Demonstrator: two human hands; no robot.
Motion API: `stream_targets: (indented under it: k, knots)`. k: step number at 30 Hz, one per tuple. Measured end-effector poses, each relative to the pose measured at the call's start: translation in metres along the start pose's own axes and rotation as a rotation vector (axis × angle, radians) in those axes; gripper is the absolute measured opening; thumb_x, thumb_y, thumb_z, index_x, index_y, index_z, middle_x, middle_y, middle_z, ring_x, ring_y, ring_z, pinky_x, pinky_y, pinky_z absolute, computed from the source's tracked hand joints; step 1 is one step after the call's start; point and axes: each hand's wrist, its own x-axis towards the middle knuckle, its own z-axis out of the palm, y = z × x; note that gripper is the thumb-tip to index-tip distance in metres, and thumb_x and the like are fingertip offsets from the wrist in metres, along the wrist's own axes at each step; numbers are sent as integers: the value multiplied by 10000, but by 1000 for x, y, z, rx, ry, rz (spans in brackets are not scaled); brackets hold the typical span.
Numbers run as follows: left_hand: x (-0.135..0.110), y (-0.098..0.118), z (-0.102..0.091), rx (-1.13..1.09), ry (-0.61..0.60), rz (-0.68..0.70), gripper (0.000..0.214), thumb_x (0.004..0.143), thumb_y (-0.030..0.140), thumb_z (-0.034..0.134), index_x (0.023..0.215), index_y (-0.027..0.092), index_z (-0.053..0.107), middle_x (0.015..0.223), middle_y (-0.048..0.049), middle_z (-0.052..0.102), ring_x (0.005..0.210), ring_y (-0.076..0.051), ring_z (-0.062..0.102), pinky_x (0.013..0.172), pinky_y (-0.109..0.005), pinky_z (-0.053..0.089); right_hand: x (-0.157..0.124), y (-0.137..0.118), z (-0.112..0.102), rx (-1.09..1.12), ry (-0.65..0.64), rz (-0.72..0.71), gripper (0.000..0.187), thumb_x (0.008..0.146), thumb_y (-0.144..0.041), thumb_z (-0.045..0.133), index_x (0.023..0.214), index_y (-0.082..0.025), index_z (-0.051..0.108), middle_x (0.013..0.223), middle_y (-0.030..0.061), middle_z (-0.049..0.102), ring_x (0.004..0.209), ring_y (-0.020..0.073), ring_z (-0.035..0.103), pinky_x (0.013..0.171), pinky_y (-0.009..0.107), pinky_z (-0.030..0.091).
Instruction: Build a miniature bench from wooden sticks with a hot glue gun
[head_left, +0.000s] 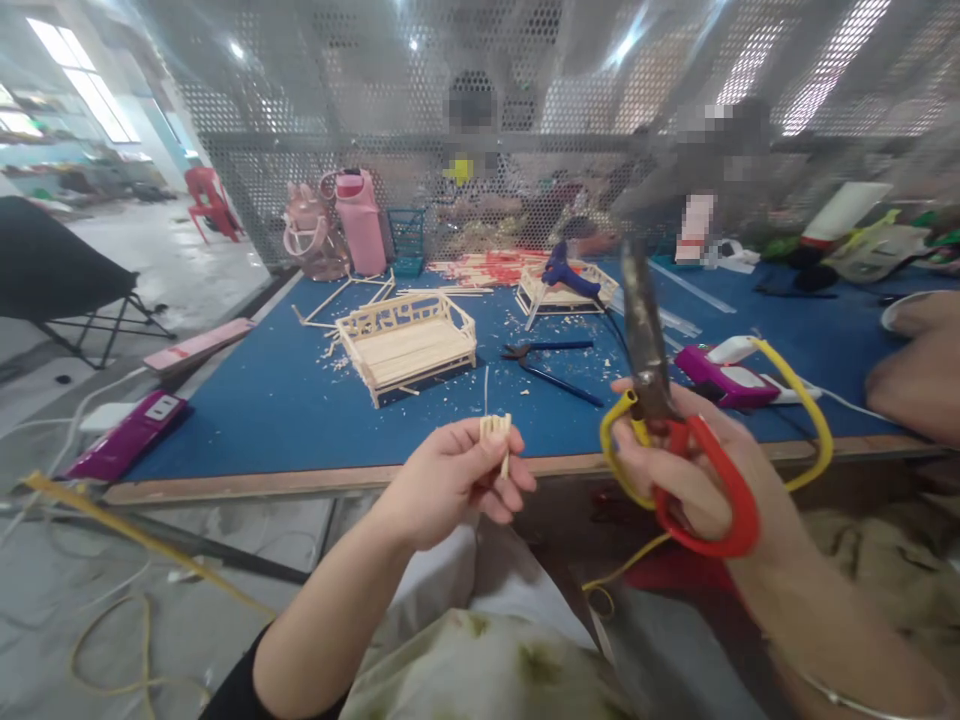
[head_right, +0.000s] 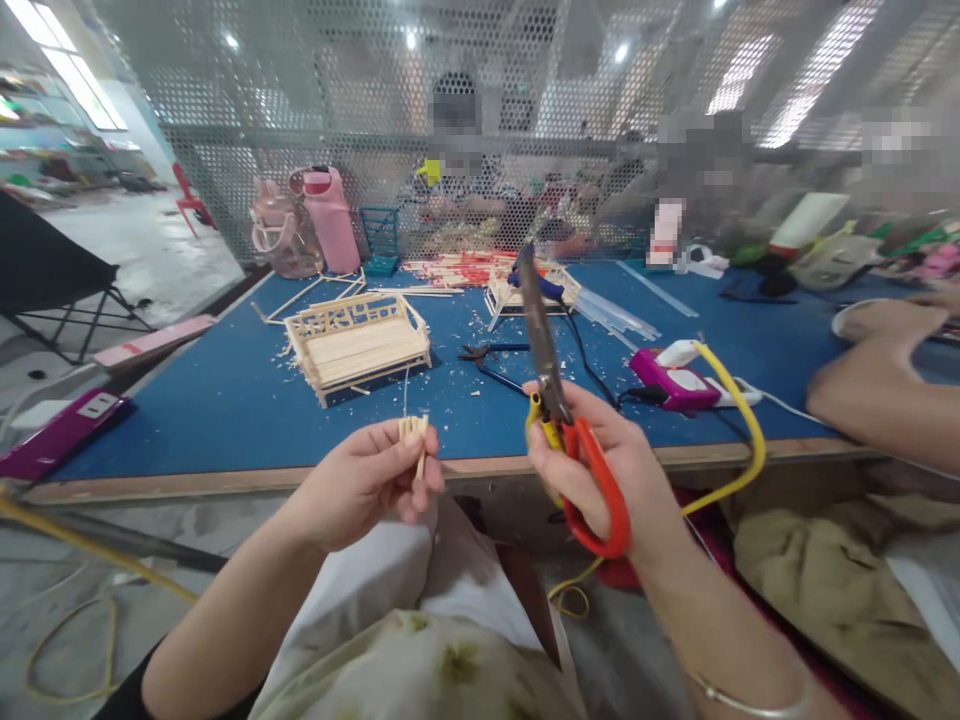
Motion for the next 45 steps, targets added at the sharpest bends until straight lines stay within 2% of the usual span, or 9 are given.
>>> stream_targets:
  k: [5, 8, 14, 21, 25, 29, 33, 40, 45]
  knots:
    - [-5, 2, -1, 32, -176, -77, 341, 641, 444, 771, 742, 149, 632, 555, 18, 614, 390, -44, 475, 337, -132, 379, 4, -17, -27, -539, -356, -74, 446, 632, -225, 674, 1075, -221, 627, 976, 76, 679, 863, 213, 646, 679, 279, 534]
    - [-3, 1, 3, 72, -239, -113, 359, 637, 466, 766, 735, 147, 633, 562, 12, 619, 400, -50, 493, 345, -137, 391, 6, -19, -26, -722, -525, -92, 388, 708, -386, 652, 1041, -187, 641, 973, 87, 687, 844, 224, 648, 710, 304, 526]
    - [-2, 1, 5, 161, -333, -183, 379, 658, 496, 736, 733, 140, 630, 527, 25, 595, 372, -44, 458, 347, -151, 365, 12, -22, -25, -669, -723, -73, 464, 738, -520, 639, 1059, -186, 667, 952, 58, 702, 804, 193, 648, 679, 244, 501]
    - [0, -1, 4, 205, -358, -183, 371, 707, 491, 700, 750, 128, 634, 536, 24, 593, 362, -29, 448, 349, -146, 325, 11, -22, -26, -681, -763, -111, 440, 779, -498, 625, 1098, -201, 678, 882, 20, 714, 744, 154, 640, 669, 207, 480]
    - [3, -5, 6, 129, -316, -163, 330, 713, 444, 716, 746, 125, 639, 525, 23, 598, 356, -29, 458, 335, -127, 345, 7, -16, -24, -731, -585, -132, 375, 763, -486, 634, 968, -178, 692, 681, 3, 665, 570, 125, 574, 527, 203, 440]
    - [7, -5, 12, -52, -91, -137, 127, 819, 256, 637, 780, 136, 627, 649, -19, 683, 488, -73, 618, 406, -122, 452, 11, -18, -12, -571, -240, -41, 302, 710, -444, 671, 858, -190, 604, 591, -21, 564, 483, 103, 481, 461, 219, 417]
    - [11, -6, 19, -233, 73, -170, 131, 888, 128, 496, 853, 129, 623, 756, -56, 717, 662, -103, 694, 557, -149, 525, 14, -23, 10, -383, -66, 21, 363, 585, -354, 770, 834, -199, 558, 516, -84, 462, 422, 68, 391, 399, 198, 359]
    - [13, -20, 29, -389, 214, -8, 122, 856, 179, 571, 784, 157, 666, 814, -34, 724, 761, -104, 682, 751, -203, 507, -1, -2, 48, -213, 171, 8, 353, 600, -312, 752, 889, -210, 576, 655, -25, 644, 545, 132, 611, 513, 247, 515]
    - [10, -25, 34, -466, 277, 16, 156, 849, 154, 569, 729, 148, 670, 755, -30, 715, 729, -100, 672, 765, -203, 503, -4, 11, 68, -140, 258, 11, 382, 616, -332, 752, 932, -209, 577, 733, 15, 703, 626, 170, 675, 607, 290, 564]
